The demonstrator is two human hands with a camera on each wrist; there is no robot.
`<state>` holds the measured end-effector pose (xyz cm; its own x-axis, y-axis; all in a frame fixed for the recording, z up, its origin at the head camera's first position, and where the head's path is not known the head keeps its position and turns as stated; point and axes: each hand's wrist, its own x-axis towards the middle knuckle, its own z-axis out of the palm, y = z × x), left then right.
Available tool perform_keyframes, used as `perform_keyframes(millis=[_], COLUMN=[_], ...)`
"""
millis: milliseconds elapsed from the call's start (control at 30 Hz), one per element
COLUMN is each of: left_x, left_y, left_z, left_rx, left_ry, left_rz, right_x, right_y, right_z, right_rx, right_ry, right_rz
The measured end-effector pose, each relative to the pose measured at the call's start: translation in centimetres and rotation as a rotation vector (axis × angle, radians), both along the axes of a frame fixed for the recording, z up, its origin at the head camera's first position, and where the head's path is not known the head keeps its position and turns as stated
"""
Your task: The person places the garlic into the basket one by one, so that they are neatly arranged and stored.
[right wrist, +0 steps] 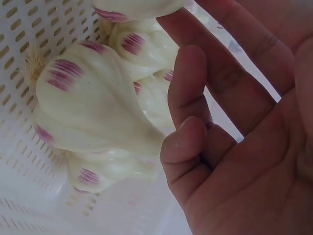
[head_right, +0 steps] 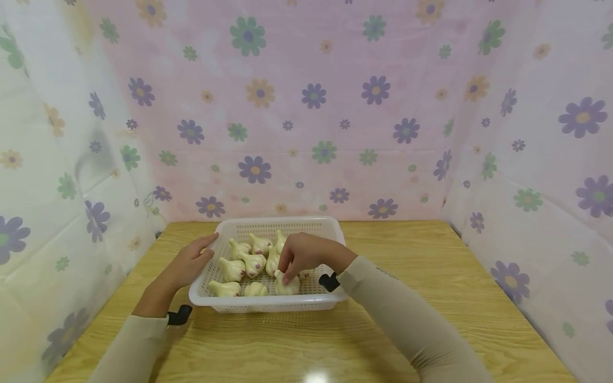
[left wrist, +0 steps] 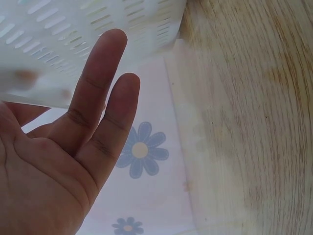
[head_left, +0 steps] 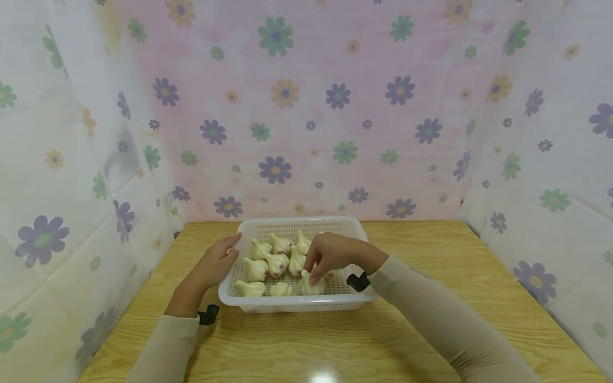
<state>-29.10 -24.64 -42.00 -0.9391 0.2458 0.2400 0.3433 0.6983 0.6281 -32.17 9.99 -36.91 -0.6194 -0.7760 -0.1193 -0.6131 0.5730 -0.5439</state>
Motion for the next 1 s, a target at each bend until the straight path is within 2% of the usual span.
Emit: perform_keyframes(millis=[600,767,900,1000], left_x=[0.4,0.5,0.5,0.5], left_y=[0.1,0.2,0.2,0.2], left_z=[0.3,0.4,0.4,0.5], left_rx=[-0.028,-0.023,-0.026,-0.027], left_ry=[-0.016,-0.013,-0.012,-0.011], left_rz=[0.011,0.008,0.01,0.009], right_x=[0.0,-0.1,-0.3,-0.3], right_y=[-0.2,0.1,0.8,1.9], right_z=[-0.6,-0.7,-0.4,0.2], right_rx=[0.011,-0.013,-0.028,-0.077], right_ry=[-0.007,-0.033,0.008,0.05], right_rz=[-0.006,0.018,0.045,0.037])
